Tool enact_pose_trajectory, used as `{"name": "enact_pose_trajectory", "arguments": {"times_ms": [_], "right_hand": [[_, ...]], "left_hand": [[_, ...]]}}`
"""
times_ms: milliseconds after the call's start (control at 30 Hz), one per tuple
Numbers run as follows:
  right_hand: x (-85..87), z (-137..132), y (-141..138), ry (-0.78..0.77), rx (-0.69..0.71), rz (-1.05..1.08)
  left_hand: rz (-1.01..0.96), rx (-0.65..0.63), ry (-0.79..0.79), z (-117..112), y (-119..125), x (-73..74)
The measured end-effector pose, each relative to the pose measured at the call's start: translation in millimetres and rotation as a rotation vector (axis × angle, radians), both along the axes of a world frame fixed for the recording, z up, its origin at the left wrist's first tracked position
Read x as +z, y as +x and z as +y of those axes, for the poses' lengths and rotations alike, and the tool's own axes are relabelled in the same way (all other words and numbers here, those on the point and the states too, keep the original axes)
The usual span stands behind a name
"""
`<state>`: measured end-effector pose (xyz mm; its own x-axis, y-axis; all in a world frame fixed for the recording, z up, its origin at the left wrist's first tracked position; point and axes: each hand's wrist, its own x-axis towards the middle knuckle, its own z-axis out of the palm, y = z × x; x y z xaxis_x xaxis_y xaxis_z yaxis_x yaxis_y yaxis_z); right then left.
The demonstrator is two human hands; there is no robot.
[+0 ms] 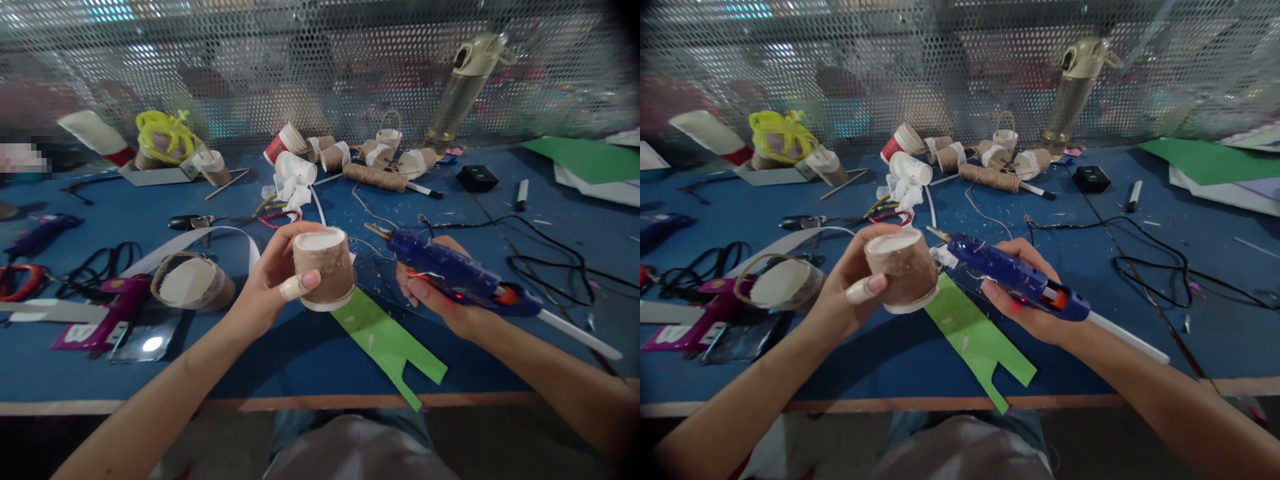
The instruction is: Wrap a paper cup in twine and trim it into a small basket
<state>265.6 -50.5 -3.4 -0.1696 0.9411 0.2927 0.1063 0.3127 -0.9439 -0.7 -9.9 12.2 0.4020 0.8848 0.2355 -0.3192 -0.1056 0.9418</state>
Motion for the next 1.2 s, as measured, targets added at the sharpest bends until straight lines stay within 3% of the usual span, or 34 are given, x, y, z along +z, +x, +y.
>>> {"name": "enact_pose_trajectory", "arguments": {"times_ms": [167, 400, 567, 933, 1200], "right_hand": [[-0.1, 3.5, 6.4, 0.217, 0.211, -0.105], [2.5, 10.7, 10.1, 0.401, 0.282, -0.208], [2.9, 13.7, 12.6, 0.492, 0.283, -0.294], [4.7, 7.7, 10.8, 0.637, 0.223, -0.443], [8.3, 1.9, 10.2, 0.610, 0.195, -0.590]], "left_hand": [[-0.036, 0.032, -0.045, 1.3, -3.3, -1.4], [-0.063, 0.016, -0.014, 2.2, -4.0, -1.4], [-0.045, 0.003, 0.034, 2.8, -3.4, -0.7], [0.051, 0.103, 0.130, 3.2, -1.8, -1.2], [0.168, 0.180, 0.220, 3.5, -0.4, -2.5]]}}
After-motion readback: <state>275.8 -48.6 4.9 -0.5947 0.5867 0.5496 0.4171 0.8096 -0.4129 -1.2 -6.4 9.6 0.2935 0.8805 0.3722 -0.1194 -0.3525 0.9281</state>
